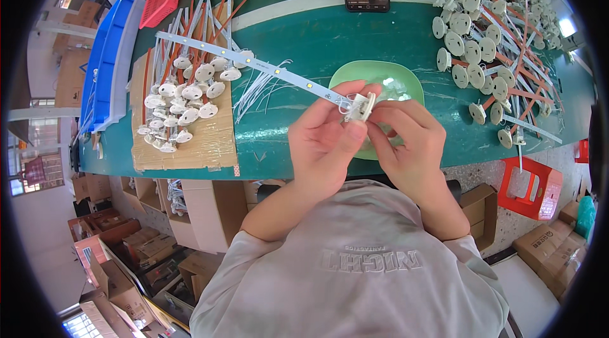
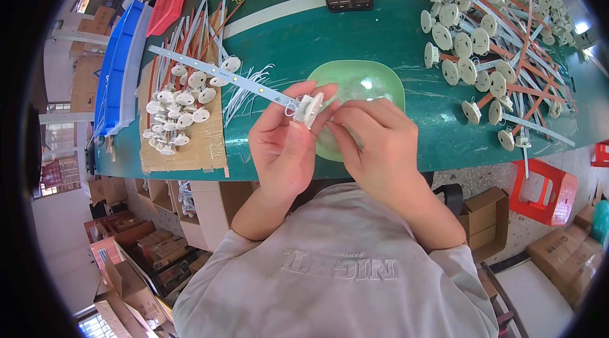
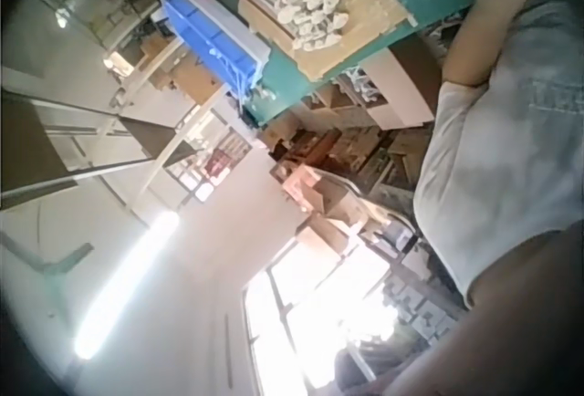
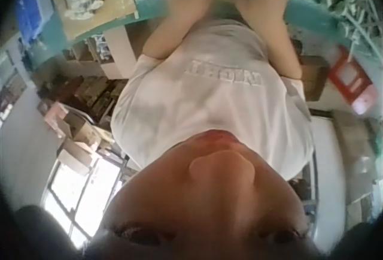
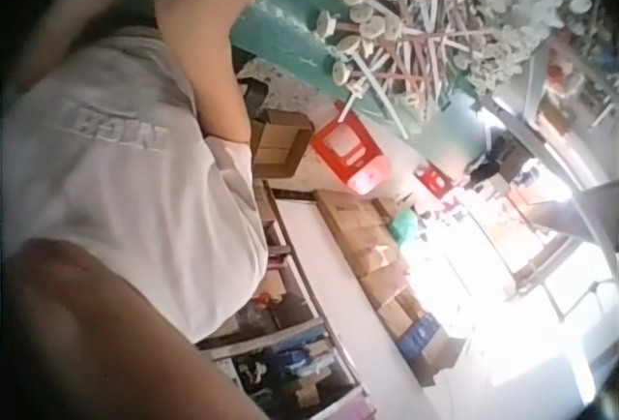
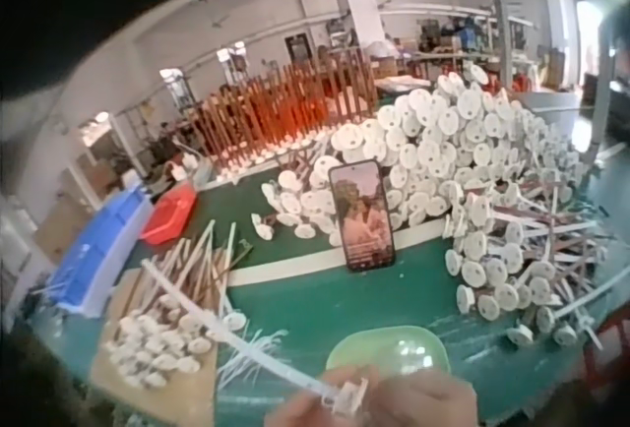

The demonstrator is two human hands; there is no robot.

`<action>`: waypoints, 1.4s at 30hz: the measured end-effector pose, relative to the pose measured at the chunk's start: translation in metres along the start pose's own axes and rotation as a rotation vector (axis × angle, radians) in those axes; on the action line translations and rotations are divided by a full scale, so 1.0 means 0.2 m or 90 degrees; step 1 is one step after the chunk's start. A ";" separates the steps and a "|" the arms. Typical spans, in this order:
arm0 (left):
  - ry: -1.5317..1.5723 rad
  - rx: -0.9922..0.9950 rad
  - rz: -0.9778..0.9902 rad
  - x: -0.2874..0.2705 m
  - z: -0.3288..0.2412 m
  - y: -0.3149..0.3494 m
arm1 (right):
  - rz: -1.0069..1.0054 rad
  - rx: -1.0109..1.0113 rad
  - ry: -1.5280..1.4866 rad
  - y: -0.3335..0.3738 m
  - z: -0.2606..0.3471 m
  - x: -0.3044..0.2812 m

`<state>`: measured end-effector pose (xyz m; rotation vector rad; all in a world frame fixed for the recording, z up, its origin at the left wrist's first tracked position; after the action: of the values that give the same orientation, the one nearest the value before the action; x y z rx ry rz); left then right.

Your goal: The person assembles LED light strips by attaching white plastic mounting clips to the ends of the strips. They pick up a strip, slide a clip onto it, and place the finished unit into a green bowl. The process is repeated continuously with multiple strips and clips.

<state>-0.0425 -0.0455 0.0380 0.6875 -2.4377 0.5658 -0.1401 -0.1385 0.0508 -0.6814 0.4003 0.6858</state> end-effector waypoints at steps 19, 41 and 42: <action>-0.106 -0.012 -0.025 -0.08 0.00 -0.02 | -0.011 -0.054 -0.033 0.01 0.00 -0.05; 0.025 0.043 0.037 0.01 -0.03 0.00 | -0.101 -0.126 -0.071 0.06 0.09 0.02; 0.021 0.041 0.034 0.00 -0.02 -0.01 | -0.093 -0.157 -0.043 0.06 0.10 0.02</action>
<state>-0.0404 -0.0450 0.0421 0.6357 -2.4225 0.6731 -0.1436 -0.1155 0.0581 -0.9096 0.2033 0.6233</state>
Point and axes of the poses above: each hand's wrist, its own y-axis away from the middle knuckle, its own x-axis out of the palm, z = x × y, the point moved 7 cm from there along -y, towards the middle knuckle, and after that the axes turned 6 degrees about y, right-handed, at the moved point
